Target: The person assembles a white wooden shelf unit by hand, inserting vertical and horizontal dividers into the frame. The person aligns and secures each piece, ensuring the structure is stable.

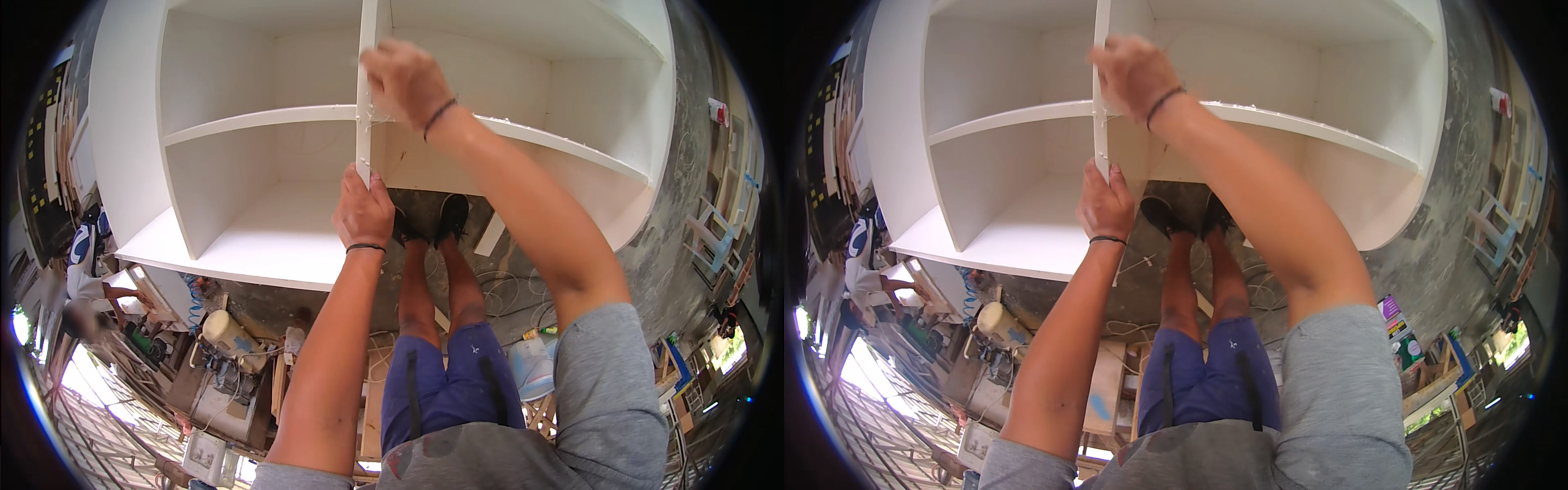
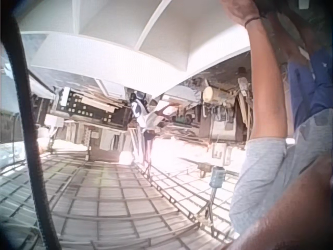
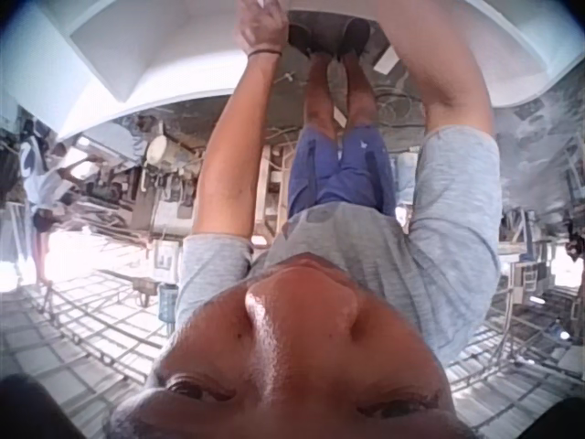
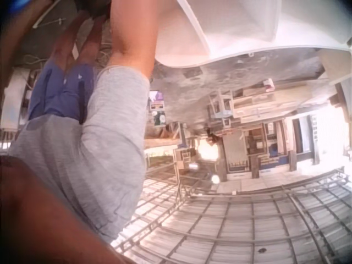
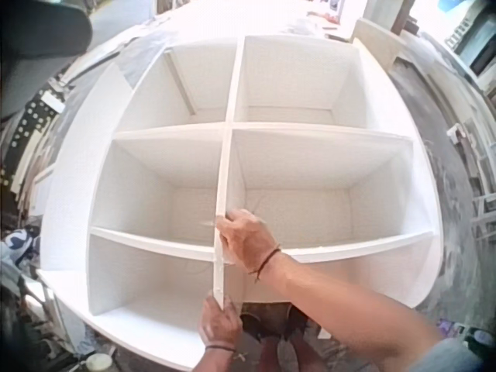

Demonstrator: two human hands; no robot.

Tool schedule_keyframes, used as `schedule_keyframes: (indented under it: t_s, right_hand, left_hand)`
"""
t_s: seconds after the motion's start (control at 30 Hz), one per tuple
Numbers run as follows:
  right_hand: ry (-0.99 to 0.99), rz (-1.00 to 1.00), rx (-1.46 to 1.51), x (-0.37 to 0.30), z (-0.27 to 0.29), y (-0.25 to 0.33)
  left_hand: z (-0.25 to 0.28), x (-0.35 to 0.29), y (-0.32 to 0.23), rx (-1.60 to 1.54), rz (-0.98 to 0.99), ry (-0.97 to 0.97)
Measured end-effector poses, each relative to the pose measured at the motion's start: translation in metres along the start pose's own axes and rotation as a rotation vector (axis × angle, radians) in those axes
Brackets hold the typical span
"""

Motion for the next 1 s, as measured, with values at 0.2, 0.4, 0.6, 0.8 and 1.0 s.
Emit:
schedule_keyframes:
  t_s: [0.2, 0.4, 0.6, 0.8, 1.0]
  right_hand:
    - [0.168, 0.069, 0.158, -0.010, 0.003, 0.012]
    - [-0.141, -0.073, 0.026, 0.026, 0.008, -0.025]
    - [0.157, 0.122, 0.155, -0.028, -0.009, 0.011]
    - [-0.079, -0.071, -0.035, 0.017, 0.007, -0.024]
    - [0.263, 0.203, -0.117, -0.035, -0.011, 0.034]
  left_hand:
    - [-0.003, -0.001, 0.005, 0.043, -0.001, 0.012]
    - [-0.007, -0.001, 0.004, 0.078, -0.036, -0.016]
    - [-0.006, -0.001, 0.005, 0.031, 0.001, -0.019]
    - [-0.003, -0.001, -0.003, 0.033, -0.014, -0.017]
    - [-0.004, -0.002, 0.006, 0.093, 0.002, 0.006]
Point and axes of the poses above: each hand's wrist, its own x-axis towards the middle knuckle, its own z-axis out of the back of the hand, y = z × x, the point moved 6 cm from there along x, towards the middle knuckle, and after that the axes turned 9 degrees about x, right-handed, at the moved point
